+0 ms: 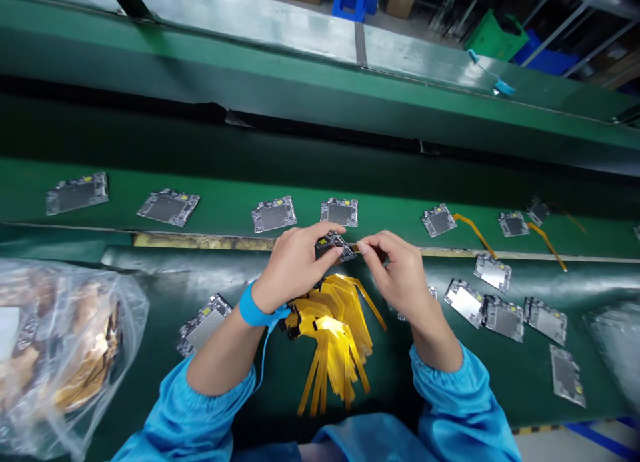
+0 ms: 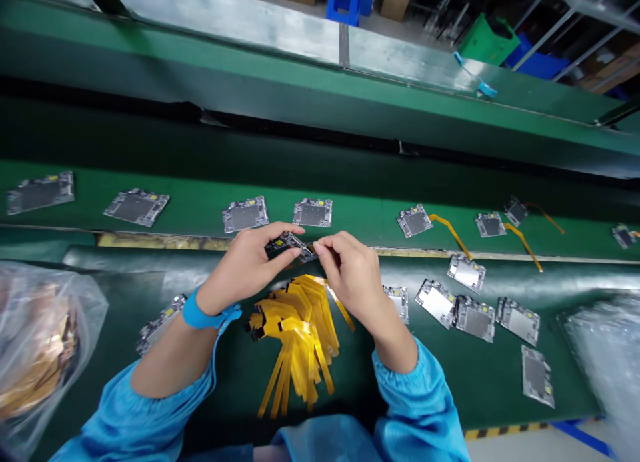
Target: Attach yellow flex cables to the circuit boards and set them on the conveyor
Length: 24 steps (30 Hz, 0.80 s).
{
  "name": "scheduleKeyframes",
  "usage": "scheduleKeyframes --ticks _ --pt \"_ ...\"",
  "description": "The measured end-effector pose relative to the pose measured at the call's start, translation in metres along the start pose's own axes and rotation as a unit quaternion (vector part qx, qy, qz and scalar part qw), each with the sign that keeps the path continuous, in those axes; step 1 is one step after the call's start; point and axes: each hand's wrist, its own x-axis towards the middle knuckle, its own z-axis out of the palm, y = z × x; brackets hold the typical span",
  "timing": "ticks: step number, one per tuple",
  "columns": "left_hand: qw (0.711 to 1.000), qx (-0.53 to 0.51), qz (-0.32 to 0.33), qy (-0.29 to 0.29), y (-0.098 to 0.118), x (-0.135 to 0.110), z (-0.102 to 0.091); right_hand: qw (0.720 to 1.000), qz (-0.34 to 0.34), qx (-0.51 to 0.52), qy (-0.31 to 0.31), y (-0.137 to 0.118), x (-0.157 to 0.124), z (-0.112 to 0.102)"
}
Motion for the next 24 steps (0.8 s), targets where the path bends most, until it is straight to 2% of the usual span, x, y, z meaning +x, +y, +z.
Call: scheduleKeyframes --ticks 13,24 --pt "1.000 -0.023 -0.006 -0.015 -0.0021 0.0011 0.0030 0.999 0.000 -0.027 -0.037 0.0029 -0.0014 0.0012" --pt "0.998 -0.051 -0.027 -0.022 0.0000 0.0037 0.0057 0.999 -0.005 -0.029 -0.044 -0.0012 -0.0034 0.0013"
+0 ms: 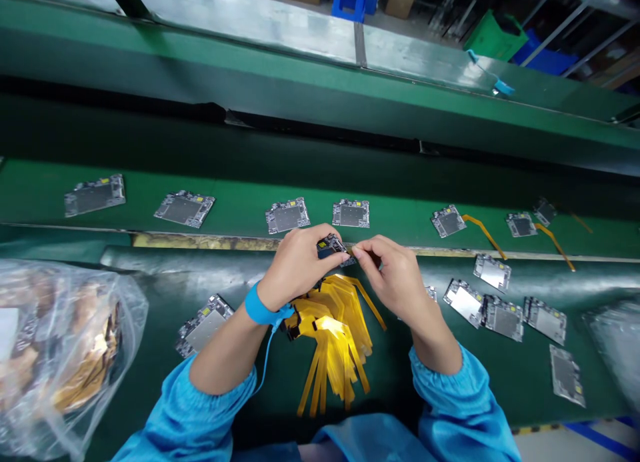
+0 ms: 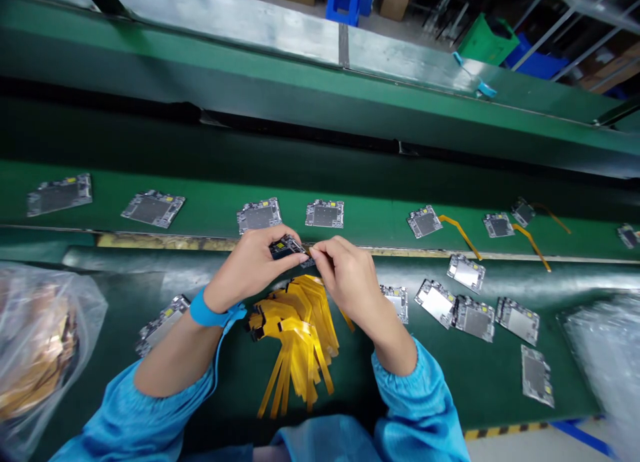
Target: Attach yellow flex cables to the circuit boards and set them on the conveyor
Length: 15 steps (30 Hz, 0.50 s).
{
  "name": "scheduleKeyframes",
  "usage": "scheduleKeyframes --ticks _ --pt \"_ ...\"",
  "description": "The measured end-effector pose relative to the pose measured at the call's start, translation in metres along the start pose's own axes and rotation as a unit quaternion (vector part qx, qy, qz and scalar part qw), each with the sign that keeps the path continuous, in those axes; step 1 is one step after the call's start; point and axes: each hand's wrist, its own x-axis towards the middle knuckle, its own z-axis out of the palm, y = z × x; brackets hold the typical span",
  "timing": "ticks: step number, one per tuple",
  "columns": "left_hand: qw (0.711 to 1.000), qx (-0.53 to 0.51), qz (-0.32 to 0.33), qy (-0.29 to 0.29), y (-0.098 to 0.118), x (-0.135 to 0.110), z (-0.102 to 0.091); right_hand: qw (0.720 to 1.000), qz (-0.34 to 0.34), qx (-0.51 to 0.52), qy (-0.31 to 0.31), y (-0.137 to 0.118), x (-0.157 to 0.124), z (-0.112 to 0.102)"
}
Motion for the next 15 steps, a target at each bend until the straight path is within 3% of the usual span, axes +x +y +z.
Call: scheduleKeyframes --ticks 8,15 --pt "0.997 0.067 -0.019 0.025 0.006 -0.001 0.002 0.999 0.010 0.025 -0.016 0.000 0.000 -0.002" --pt "0.999 -0.028 0.002 -0.021 -0.003 0.001 0.001 0.998 0.018 0.056 -0.020 0.009 0.003 -0.012"
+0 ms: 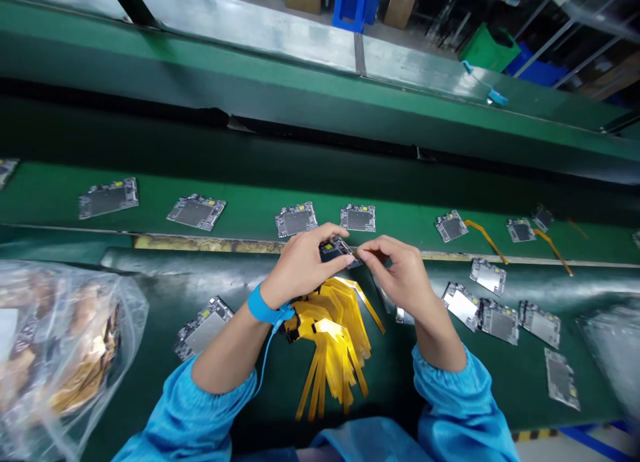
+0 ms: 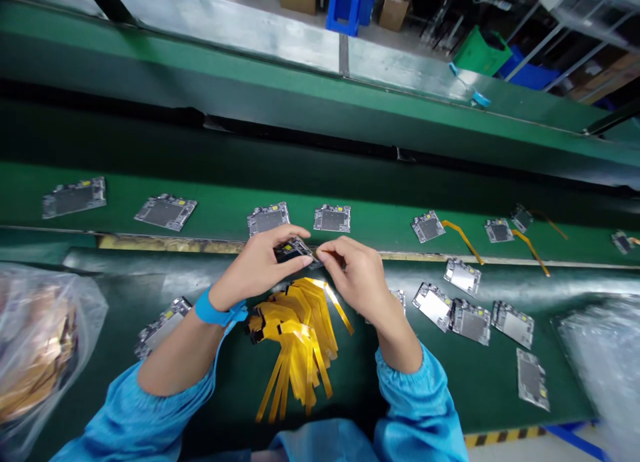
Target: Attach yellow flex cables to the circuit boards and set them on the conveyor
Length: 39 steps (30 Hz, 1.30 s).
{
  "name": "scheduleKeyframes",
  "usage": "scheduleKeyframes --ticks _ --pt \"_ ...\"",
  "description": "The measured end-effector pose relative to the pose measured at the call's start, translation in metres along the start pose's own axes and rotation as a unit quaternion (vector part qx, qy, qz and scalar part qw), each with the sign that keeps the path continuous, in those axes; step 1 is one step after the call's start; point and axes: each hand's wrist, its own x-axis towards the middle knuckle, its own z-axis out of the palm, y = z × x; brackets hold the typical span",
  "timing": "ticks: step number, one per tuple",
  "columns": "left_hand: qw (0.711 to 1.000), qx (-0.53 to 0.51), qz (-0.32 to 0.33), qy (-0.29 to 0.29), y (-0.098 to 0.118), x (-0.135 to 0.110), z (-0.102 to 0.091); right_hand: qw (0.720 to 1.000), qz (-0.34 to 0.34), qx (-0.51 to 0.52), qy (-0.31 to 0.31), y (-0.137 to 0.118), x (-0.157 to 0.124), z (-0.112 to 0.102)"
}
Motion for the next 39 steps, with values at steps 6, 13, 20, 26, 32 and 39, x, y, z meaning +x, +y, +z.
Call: scheduleKeyframes --ticks 6,13,20,26,32,39 --pt "0.996 -0.033 0.025 0.082 -0.014 0.000 -0.001 0.993 0.096 -0.066 0.017 0.062 0.018 -0.062" --pt "0.995 -0.012 0.013 0.103 -0.013 0.000 -0.004 0.928 0.088 -0.357 0.054 0.112 0.044 -0.068" --pt "0.994 -0.016 0.053 0.092 -0.017 0.002 -0.006 0.939 0.081 -0.315 -0.114 0.119 0.071 -0.010" --pt "0.993 -0.036 0.066 0.092 -0.016 0.002 -0.007 0.948 0.143 -0.272 -0.080 0.130 0.057 -0.015" --pt "0.991 0.001 0.107 0.086 -0.016 0.002 -0.002 0.994 0.059 -0.084 0.032 0.095 0.033 -0.011" --pt "0.989 0.048 0.137 -0.041 -0.013 0.003 0.000 0.996 -0.066 0.059 0.006 0.017 0.020 0.003"
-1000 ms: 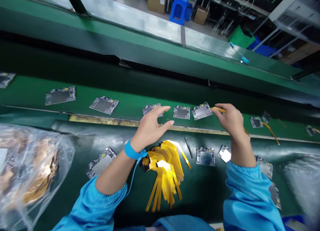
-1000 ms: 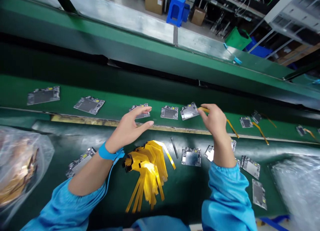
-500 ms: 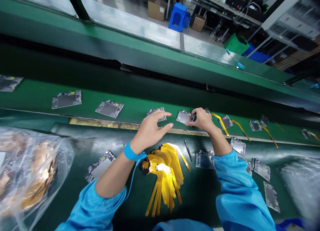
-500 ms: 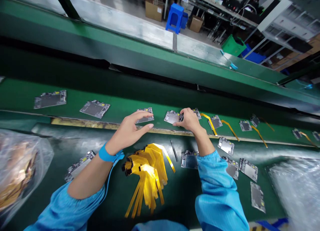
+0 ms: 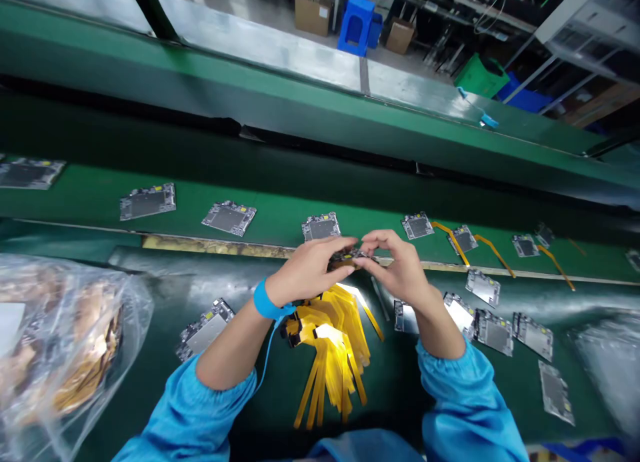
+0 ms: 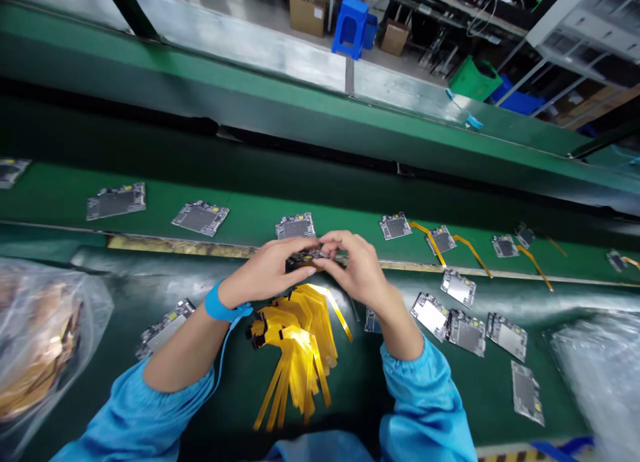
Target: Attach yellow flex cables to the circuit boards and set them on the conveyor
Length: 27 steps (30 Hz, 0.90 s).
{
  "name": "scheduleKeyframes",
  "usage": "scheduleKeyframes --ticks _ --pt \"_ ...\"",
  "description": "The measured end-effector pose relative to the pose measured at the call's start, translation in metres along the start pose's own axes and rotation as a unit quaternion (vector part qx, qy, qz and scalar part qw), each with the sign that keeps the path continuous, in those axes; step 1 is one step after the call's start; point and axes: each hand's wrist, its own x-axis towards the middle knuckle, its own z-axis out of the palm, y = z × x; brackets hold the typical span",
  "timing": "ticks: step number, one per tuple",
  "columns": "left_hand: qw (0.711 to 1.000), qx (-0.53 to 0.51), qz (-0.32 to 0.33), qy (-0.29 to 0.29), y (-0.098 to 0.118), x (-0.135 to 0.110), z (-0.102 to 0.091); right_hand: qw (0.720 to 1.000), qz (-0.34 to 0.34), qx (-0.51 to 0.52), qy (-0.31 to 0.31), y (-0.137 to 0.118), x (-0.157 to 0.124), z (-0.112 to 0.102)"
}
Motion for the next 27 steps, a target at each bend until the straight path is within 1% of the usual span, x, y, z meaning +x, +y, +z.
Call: scheduleKeyframes --ticks 1,2,3,5,6,8,10,12,15,19,23,27 --pt "1.000 -0.009 -0.005 -0.027 0.000 0.001 0.000 1.000 -0.005 0.021 0.014 -0.007 -0.001 0.004" --pt "0.999 -0.019 -0.009 -0.039 0.000 0.001 0.000 0.999 -0.006 0.036 0.037 -0.012 -0.001 0.009" --pt "0.999 -0.029 -0.010 -0.036 0.001 0.002 0.001 0.997 -0.002 0.045 0.063 -0.015 -0.002 0.012" --pt "0.999 -0.055 0.000 0.004 0.001 0.003 0.002 0.992 0.024 0.062 0.108 -0.017 -0.005 0.018" --pt "0.997 -0.069 0.012 0.026 0.002 0.003 0.002 0.989 0.047 0.080 0.114 -0.018 -0.006 0.019" --pt "0.994 -0.090 0.038 0.051 0.002 0.003 0.004 0.981 0.095 0.140 0.094 -0.018 -0.008 0.021" --pt "0.992 -0.096 0.056 0.062 0.002 0.002 0.006 0.969 0.130 0.199 0.070 -0.018 -0.009 0.020" --pt "0.990 -0.099 0.061 0.081 0.002 0.002 0.008 0.960 0.136 0.231 0.076 -0.018 -0.009 0.020" --pt "0.987 -0.100 0.053 0.113 0.001 0.001 0.011 0.945 0.129 0.288 0.085 -0.017 -0.009 0.022" --pt "0.986 -0.100 0.051 0.124 0.001 0.001 0.013 0.902 0.141 0.398 0.088 -0.015 -0.011 0.029" --pt "0.986 -0.093 0.055 0.126 0.001 0.001 0.014 0.875 0.168 0.442 0.103 -0.019 -0.010 0.033" --pt "0.986 -0.086 0.066 0.129 0.001 0.001 0.014 0.870 0.180 0.444 0.117 -0.023 -0.008 0.032"
